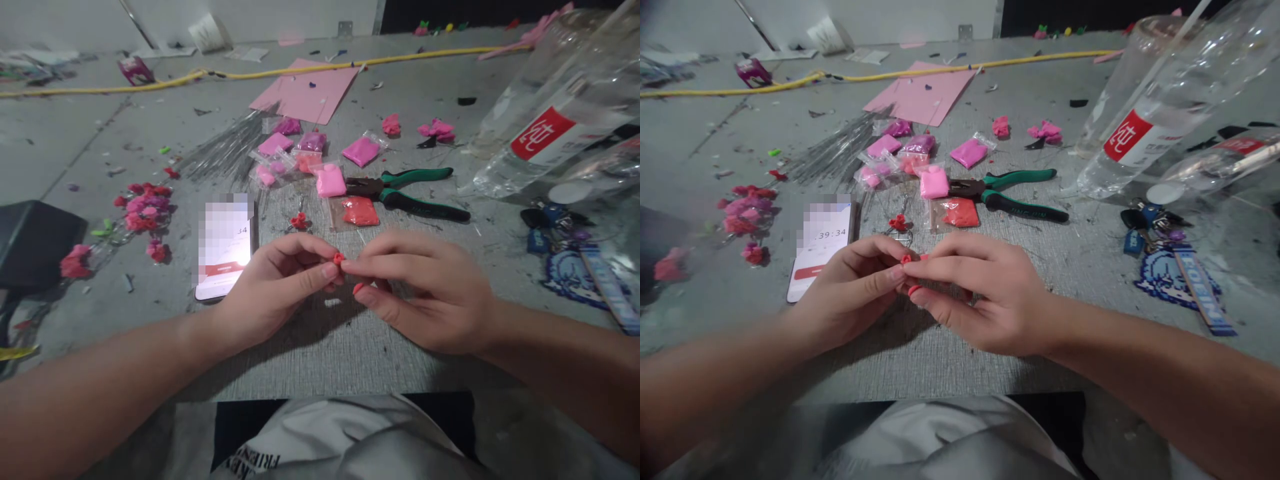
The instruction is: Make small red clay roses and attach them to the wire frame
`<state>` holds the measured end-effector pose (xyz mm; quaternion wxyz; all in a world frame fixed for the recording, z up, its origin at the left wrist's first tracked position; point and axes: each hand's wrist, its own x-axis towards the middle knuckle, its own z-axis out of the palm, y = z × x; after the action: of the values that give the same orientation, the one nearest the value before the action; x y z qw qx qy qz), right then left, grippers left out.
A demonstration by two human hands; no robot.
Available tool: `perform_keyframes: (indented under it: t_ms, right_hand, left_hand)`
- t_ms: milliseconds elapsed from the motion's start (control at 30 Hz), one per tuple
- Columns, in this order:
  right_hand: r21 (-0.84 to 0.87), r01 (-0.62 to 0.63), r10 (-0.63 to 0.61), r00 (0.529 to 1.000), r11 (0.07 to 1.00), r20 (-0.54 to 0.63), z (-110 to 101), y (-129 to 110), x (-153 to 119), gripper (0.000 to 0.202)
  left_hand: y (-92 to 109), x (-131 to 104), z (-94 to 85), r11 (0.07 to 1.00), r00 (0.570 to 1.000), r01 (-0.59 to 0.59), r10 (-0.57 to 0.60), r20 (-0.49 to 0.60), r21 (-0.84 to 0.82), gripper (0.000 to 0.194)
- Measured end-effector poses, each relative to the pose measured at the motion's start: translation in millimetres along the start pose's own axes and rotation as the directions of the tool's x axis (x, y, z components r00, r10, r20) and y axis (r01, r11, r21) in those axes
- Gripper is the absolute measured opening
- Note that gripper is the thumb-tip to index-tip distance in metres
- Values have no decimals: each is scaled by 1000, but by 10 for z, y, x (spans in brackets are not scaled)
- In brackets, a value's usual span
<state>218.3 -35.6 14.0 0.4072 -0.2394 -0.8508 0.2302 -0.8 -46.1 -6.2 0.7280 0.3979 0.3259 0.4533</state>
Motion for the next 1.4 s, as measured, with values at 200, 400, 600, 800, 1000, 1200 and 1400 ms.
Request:
perform_keyframes:
  t_ms: [200, 400, 600, 800, 1000, 1200, 1400]
  right_hand:
    - [-21, 20, -21, 999, 1000, -33, -9, 8, -4, 15]
    - [16, -76, 77, 993, 997, -85, 36, -3, -3, 13]
    - [6, -82, 82, 994, 997, -71, 30, -7, 3, 9]
    - [-66, -76, 72, 996, 995, -61, 11, -22, 3, 7]
    - [-95, -63, 57, 997, 994, -61, 18, -22, 3, 6]
    - [-87, -74, 70, 996, 993, -52, 16, -16, -4, 7]
    - [-95, -77, 72, 996, 993, -59, 33, -16, -3, 3]
  left_hand:
    - [3, -15, -10, 1000, 999, 26, -25, 46, -18, 15]
    - [5, -24, -4, 999, 999, 36, -37, 35, 21, 16]
    - [-1, -35, -15, 998, 999, 19, -20, 34, 56, 12]
    - [-1, -47, -14, 996, 999, 25, -27, 25, 80, 11]
    - [0, -45, -8, 997, 999, 27, -28, 23, 70, 12]
    - [4, -48, -3, 994, 1000, 25, -25, -4, 108, 11]
    - [59, -41, 10, 971, 998, -51, 42, 45, 233, 16]
